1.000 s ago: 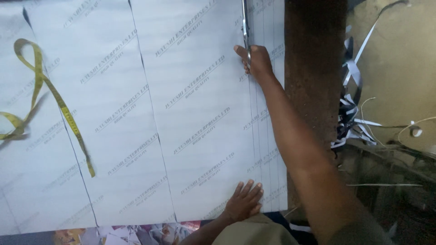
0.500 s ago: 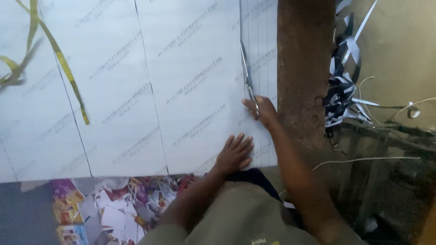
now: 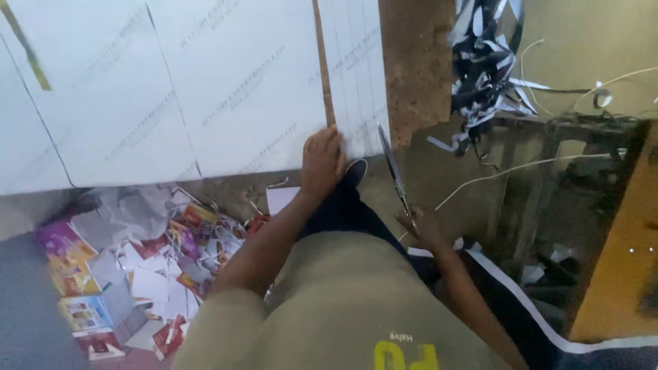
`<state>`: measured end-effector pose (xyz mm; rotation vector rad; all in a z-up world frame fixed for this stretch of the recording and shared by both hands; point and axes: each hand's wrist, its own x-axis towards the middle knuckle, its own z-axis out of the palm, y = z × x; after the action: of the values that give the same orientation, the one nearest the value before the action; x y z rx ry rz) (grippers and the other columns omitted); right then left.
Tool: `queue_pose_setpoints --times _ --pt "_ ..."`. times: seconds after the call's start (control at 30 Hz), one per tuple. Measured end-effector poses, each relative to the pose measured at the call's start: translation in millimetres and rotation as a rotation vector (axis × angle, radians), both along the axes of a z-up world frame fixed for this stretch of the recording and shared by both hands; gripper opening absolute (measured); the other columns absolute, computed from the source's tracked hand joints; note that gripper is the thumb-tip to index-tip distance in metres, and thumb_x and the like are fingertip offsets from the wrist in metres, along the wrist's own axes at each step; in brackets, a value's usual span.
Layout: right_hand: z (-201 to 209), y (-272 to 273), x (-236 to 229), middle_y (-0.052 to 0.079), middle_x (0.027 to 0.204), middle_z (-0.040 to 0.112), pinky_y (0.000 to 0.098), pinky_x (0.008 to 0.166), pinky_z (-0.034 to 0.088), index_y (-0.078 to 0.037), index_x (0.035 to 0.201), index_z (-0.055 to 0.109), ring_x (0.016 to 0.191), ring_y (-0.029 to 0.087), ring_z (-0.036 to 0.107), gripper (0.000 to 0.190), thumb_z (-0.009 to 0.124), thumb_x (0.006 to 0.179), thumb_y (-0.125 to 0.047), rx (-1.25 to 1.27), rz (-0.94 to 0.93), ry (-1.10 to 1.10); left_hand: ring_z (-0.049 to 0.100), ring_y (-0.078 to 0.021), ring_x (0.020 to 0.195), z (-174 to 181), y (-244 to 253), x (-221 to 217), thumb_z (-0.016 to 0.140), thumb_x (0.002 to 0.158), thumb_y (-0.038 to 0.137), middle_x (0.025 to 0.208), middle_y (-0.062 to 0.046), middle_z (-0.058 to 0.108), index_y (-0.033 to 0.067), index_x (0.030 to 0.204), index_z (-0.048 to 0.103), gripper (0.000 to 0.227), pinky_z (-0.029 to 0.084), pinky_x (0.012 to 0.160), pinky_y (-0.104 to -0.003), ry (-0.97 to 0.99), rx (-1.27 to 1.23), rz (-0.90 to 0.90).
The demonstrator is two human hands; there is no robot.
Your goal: The person uses large scissors to cut a large sheet of white paper on a table. They hold the paper with one hand and cut along a marked line with the other, separating the sheet into smaller pieces.
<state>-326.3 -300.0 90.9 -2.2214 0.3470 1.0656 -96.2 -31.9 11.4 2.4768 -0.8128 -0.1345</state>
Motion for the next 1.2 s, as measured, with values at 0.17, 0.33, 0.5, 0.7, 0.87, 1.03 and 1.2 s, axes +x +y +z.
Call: queue_pose_setpoints --times 0.17,0.33,0.5,0.7,0.87,1.03,1.2 --pt "17 9 -33 0.026 0.081 0.072 0.0473 0.067 0.059 -0.004 0.106 0.067 0.082 0.042 0.076 0.064 0.065 0.100 -0.067 0.223 -0.463 0.143 0.071 -0.0262 0.092 -42 1 -87 0.061 0.111 0.038 0.092 0.002 0.065 0.0223 0.106 0.074 0.021 0.056 0.080 -0.043 0.299 -0.182 0.290" --pt "28 21 -48 0.015 0.074 0.071 0.0349 0.056 0.059 -0.002 0.099 0.068 0.065 0.025 0.071 0.039 0.073 0.100 -0.041 0.432 -0.616 0.257 0.077 -0.0330 0.108 -148 -12 -77 0.092 0.080 0.054 0.107 -0.012 0.081 0.0118 0.111 0.080 0.054 0.057 0.089 -0.050 1.006 -0.314 0.654" --pt "17 18 -68 0.013 0.072 0.066 0.0364 0.060 0.058 -0.002 0.098 0.068 0.068 0.023 0.068 0.039 0.078 0.097 -0.040 0.523 -0.548 0.233 0.077 -0.0375 0.104 -162 -20 -81 0.081 0.086 0.055 0.112 -0.014 0.078 0.0214 0.109 0.078 0.040 0.061 0.091 -0.050 0.827 0.035 0.267" --pt "47 12 -53 0.008 0.070 0.065 0.0391 0.066 0.056 -0.005 0.091 0.068 0.070 0.023 0.065 0.033 0.074 0.100 -0.036 0.603 -0.497 0.264 0.082 -0.0247 0.086 -108 -26 -129 0.078 0.094 0.018 0.095 -0.018 0.080 0.0043 0.124 0.072 0.034 0.065 0.069 -0.028 1.355 -0.615 0.674" --pt "36 8 -54 0.008 0.067 0.068 0.0368 0.069 0.056 -0.007 0.084 0.071 0.067 0.022 0.068 0.032 0.078 0.099 -0.034 0.692 -0.540 0.305 0.081 -0.0307 0.093 -104 -20 -158 0.081 0.096 0.012 0.104 -0.023 0.078 -0.0037 0.129 0.071 0.038 0.069 0.080 -0.033 1.418 -0.743 0.731" --pt "49 13 -34 0.011 0.066 0.069 0.0388 0.064 0.055 -0.008 0.090 0.069 0.064 0.024 0.069 0.037 0.071 0.099 -0.044 0.548 -0.369 0.282 0.078 -0.0204 0.088 -105 -17 -161 0.086 0.088 0.008 0.094 -0.010 0.076 0.0029 0.119 0.076 0.034 0.066 0.080 -0.032 1.403 -0.782 0.695" --pt "-13 43 -42 0.017 0.081 0.071 0.0434 0.070 0.055 -0.009 0.103 0.068 0.076 0.031 0.069 0.041 0.073 0.098 -0.050 0.544 -0.400 0.118 0.076 -0.0153 0.082 -49 -19 -146 0.089 0.086 0.014 0.086 -0.008 0.077 0.0060 0.103 0.080 0.021 0.063 0.076 -0.030 1.356 -0.688 0.614"
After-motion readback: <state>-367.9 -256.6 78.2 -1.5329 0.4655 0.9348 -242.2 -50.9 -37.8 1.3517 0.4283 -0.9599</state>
